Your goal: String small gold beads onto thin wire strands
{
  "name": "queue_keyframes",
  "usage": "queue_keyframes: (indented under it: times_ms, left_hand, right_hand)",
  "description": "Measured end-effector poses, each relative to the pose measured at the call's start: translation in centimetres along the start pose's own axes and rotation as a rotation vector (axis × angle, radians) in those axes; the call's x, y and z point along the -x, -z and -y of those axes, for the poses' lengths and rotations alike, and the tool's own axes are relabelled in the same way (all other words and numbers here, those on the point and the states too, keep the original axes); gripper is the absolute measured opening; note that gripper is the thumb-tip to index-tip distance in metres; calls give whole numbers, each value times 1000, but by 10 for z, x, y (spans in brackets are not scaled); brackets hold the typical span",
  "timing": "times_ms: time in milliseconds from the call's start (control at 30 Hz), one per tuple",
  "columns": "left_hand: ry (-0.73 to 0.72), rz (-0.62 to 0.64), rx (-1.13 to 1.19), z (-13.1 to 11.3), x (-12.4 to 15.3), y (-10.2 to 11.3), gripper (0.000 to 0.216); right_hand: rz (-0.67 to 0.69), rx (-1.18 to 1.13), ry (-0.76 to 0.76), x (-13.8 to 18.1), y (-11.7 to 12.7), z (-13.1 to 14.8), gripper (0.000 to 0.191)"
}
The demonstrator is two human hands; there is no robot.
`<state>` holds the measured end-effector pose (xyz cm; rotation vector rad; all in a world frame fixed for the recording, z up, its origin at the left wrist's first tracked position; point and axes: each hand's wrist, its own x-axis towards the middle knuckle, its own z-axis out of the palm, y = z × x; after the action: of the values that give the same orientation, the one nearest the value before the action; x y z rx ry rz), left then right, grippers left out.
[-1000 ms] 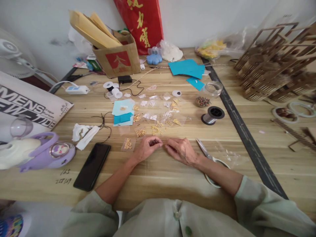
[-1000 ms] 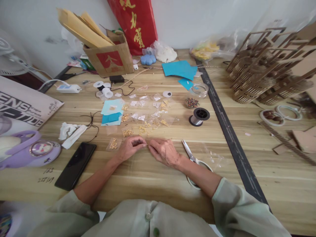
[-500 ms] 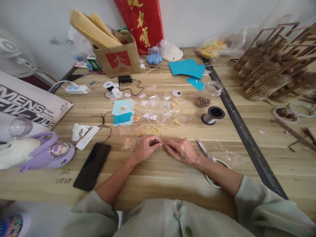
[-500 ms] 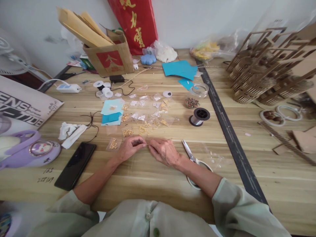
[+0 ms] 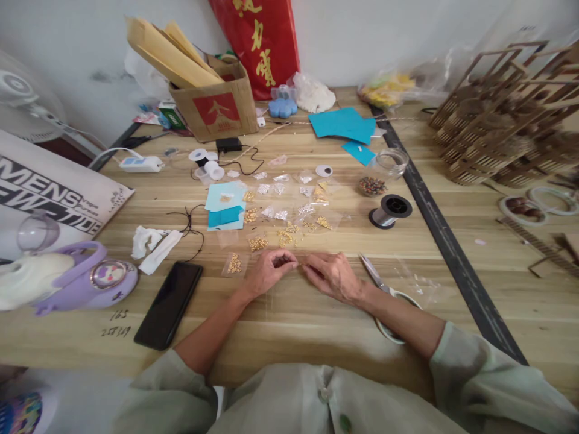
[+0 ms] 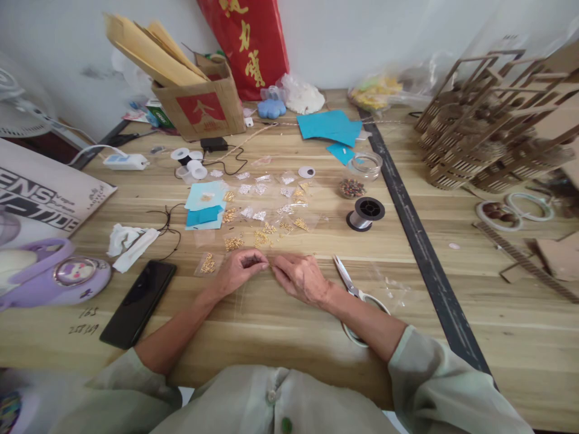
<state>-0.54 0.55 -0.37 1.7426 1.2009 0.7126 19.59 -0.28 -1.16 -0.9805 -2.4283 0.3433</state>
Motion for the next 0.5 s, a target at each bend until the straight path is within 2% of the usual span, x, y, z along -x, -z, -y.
queue_keyframes:
  times_ms: [233,367,500]
  left_hand:
    - [30,-56,86,10,2,2,12]
    - [-7,-88,-108,6,7,3,8]
    - [-73,-6,-223,1,12,-4,4]
  right_hand:
    - [24,19,-12,-1,-1,-4,20]
    - [41,38,-22,-2,-3,-6,19]
    - [68,79,-28,-3,-4,-6,19]
